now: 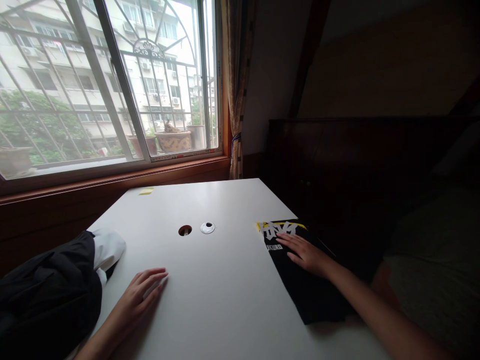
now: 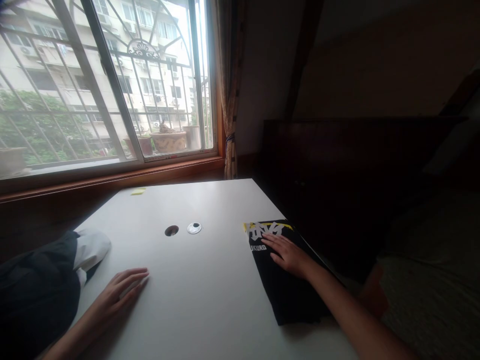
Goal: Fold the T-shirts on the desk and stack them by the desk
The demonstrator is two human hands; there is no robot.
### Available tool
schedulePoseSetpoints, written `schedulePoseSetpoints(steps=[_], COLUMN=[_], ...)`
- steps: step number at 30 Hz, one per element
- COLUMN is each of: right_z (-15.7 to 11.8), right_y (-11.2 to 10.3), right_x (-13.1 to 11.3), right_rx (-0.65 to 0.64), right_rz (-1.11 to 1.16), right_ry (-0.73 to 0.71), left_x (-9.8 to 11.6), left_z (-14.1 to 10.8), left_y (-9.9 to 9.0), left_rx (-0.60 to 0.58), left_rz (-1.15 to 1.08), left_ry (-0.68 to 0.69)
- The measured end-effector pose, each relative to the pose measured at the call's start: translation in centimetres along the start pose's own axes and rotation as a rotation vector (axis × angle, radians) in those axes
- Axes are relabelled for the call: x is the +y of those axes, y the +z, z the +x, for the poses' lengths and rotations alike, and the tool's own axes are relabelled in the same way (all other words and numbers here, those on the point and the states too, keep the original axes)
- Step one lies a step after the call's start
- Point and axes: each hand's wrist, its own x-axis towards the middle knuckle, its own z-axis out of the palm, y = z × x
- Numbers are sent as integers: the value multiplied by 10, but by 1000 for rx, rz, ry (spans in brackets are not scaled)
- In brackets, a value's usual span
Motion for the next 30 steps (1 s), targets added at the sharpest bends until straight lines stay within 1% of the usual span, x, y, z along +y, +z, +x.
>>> schedulePoseSetpoints(steps=[7,11,17,23,30], right_z=[9,12,12,7,5], right_y=[1,3,5,7,6], right_x=[24,31,28,21,15], right_rx=[29,45,82,165,171], right_rz=[10,-12,-36,-69,-65], right_ry=[-19,-20,-26,-10,-8], left_x=[-4,-5,-4,1,4], left_z=[1,0,1,2,1], left_y=[2,3,3,1,0], left_rx=[11,19,10,2,5], left_rz=[14,11,22,18,7], left_ry=[19,17,19,2,-8])
